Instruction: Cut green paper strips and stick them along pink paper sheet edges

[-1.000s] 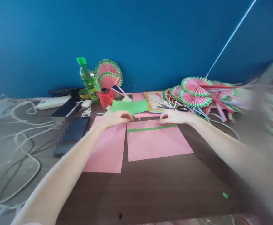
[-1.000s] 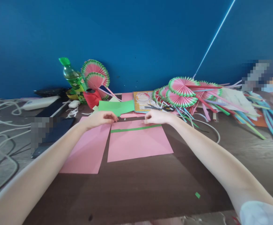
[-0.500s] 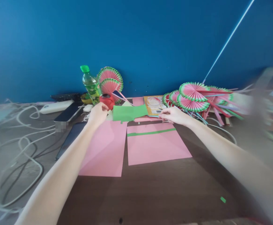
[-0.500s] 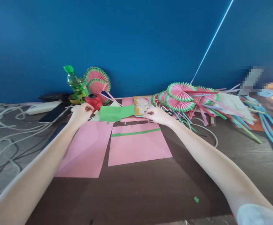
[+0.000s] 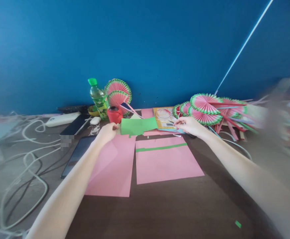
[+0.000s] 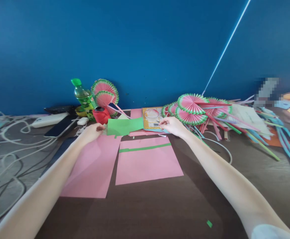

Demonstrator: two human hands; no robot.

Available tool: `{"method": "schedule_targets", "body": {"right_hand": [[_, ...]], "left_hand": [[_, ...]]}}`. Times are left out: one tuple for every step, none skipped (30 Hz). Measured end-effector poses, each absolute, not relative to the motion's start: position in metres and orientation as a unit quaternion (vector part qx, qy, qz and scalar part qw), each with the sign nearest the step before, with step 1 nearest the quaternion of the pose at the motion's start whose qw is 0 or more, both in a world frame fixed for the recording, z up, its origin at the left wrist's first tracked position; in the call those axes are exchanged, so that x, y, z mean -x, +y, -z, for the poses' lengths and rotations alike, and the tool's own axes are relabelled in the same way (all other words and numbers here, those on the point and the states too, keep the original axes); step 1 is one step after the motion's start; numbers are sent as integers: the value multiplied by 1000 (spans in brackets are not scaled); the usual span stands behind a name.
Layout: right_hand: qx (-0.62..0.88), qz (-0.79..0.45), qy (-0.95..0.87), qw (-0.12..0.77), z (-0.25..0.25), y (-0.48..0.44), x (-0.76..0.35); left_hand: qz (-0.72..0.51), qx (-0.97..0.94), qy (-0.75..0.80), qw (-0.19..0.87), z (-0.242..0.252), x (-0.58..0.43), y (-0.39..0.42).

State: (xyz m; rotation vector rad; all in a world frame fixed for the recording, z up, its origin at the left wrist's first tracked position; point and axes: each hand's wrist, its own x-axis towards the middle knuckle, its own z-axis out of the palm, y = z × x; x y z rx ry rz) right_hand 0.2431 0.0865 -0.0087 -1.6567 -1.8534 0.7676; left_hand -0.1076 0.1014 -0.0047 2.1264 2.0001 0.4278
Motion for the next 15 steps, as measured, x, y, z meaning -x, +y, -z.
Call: {"method": "schedule_targets", "body": {"right_hand": [[615, -281, -688, 265, 9, 88, -245], [614, -277, -690, 264, 9, 89, -248], [614, -275, -692, 263, 10, 90, -250], [614, -273, -692, 262, 10, 91, -252], [616, -271, -692, 260, 10, 92, -254], [619, -265, -693, 257, 11, 92, -254], [620, -257, -695, 257, 12, 92, -254], [621, -246, -697, 261, 14, 93, -254], [621, -233, -699, 268, 16, 94, -252], [619, -217, -702, 279, 19, 95, -250], [616, -199, -705, 290, 21, 97, -247], [610, -184, -711, 297, 24, 100, -243], [603, -164, -720, 302, 26, 104, -240], [589, -143, -735, 304, 28, 109, -236], [580, -129, -745, 304, 29, 115, -233]], "left_hand": [[-139, -720, 674, 95, 4, 108, 101], [-135, -722, 672, 93, 4, 108, 101], [-133, -723, 671, 92, 4, 108, 101], [-132, -723, 671, 94, 3, 109, 102], [-133, -722, 672, 98, 3, 110, 102], [-136, -722, 671, 102, 2, 111, 102], [-140, -721, 671, 107, 2, 112, 103], [-147, -719, 671, 111, 1, 113, 103], [-157, -716, 671, 117, 0, 115, 104], [-170, -712, 671, 121, 0, 116, 104], [-183, -707, 672, 124, -1, 116, 105], [-197, -702, 673, 123, -2, 117, 105], [-211, -699, 673, 118, -3, 117, 105], [-224, -699, 670, 110, -4, 116, 105], [-235, -703, 664, 103, -5, 115, 105]]}}
